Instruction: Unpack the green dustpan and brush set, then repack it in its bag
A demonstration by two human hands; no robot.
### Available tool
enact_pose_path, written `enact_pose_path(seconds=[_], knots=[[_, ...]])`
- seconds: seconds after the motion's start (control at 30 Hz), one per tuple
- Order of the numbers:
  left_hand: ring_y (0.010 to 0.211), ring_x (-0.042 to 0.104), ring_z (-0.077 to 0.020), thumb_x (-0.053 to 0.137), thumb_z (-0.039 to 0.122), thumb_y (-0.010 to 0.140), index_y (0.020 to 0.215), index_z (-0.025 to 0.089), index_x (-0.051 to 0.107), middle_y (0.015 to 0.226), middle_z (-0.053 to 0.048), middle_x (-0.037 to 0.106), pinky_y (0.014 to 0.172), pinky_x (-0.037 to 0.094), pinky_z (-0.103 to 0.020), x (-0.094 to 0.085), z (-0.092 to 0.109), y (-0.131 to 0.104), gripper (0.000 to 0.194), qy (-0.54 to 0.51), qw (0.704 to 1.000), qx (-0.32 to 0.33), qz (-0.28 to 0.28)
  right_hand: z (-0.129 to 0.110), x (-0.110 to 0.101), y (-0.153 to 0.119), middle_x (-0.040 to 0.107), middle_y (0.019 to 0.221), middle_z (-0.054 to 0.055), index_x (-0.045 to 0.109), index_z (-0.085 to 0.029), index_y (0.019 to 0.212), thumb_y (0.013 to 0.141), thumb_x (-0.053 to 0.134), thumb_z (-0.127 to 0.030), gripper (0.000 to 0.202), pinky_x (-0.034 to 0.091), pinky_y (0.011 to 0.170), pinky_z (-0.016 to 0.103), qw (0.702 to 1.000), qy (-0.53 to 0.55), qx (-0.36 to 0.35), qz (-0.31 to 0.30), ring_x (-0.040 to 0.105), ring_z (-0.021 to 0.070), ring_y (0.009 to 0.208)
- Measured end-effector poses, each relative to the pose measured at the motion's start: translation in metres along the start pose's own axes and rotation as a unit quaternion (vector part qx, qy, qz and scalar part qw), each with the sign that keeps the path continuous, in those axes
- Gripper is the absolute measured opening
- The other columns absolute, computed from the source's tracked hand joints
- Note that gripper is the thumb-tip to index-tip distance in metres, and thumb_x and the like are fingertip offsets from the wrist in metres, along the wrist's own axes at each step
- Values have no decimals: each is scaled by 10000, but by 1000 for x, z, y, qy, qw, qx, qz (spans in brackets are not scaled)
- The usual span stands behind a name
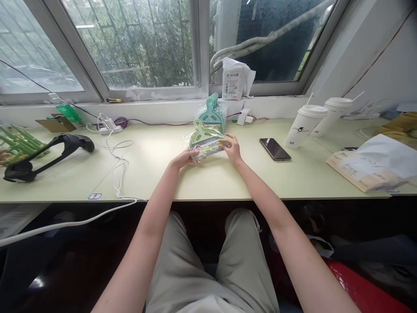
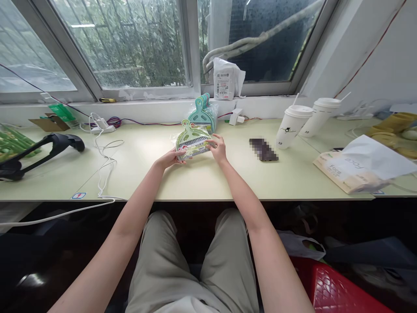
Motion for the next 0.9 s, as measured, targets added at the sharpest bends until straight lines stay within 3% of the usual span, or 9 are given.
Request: enact_pose_path(seconds=[0.1,0.17,0.23,0.3,0.4,0.53,0.67,0.77,0.9], knots=[[545,658,-129,651,460,835,1249,153,480,903,-122,728,472,483,-201,2,5,-2,543,42,999,20,-5,28,5,0,550,1344,102,602,-224,1248,637,781,-231,637,505,965,376,989,83,125,-7,577,237,1175],[572,664,-127,533,628,849,1245,162,488,923,-126,725,469,458,-187,6,12,-5,613,64,997,47,-3,45,14,-2,648,1191,100,605,-182,1214,594,803,-213,651,535,908,383,965,157,207,-43,637,239,1053],[643,690,-146,405,738,836,1235,164,498,968,-141,718,498,463,-190,12,21,-8,706,84,993,85,-7,54,18,-3,704,1024,80,641,-153,1079,547,826,-201,565,548,867,373,946,206,243,-59,666,229,944],[679,705,-168,457,743,805,1254,172,473,1011,-144,708,508,466,-197,17,26,-9,726,121,986,117,5,58,14,-1,713,933,55,624,-161,1013,488,850,-196,573,555,827,364,944,223,241,-35,672,210,864],[584,683,-156,727,552,705,1273,189,414,987,-107,705,466,439,-197,10,23,-3,743,186,969,135,96,54,4,2,703,937,44,568,-185,1003,431,869,-241,649,555,778,363,961,200,193,9,668,197,818],[520,642,-136,722,375,720,1132,191,500,877,-46,701,472,451,-224,-18,14,13,503,214,938,149,230,42,-4,10,692,937,70,523,-197,879,468,850,-366,552,534,780,369,988,93,115,51,659,210,830],[703,669,-164,733,327,707,996,216,611,897,-33,717,590,485,-247,-50,13,35,333,294,892,133,318,38,3,21,670,814,49,485,-220,782,571,791,-399,413,501,748,353,993,-38,85,68,638,217,776],[811,655,-199,745,336,703,941,210,658,901,-52,716,674,482,-273,-65,19,57,284,367,852,129,351,40,11,34,657,819,40,467,-229,791,668,715,-332,295,476,715,324,990,-104,73,65,624,209,770],[821,634,-206,722,306,731,970,193,669,900,-64,694,730,476,-295,-75,22,92,270,389,837,145,358,47,17,54,646,922,80,476,-224,876,712,652,-225,241,444,701,331,963,-244,72,93,593,258,901]])
Point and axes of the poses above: each hand's wrist, its own y-axis towards the middle knuckle, its own x-axis out of the palm, z = x × y, the point moved 7 cm from there along y, towards the middle knuckle
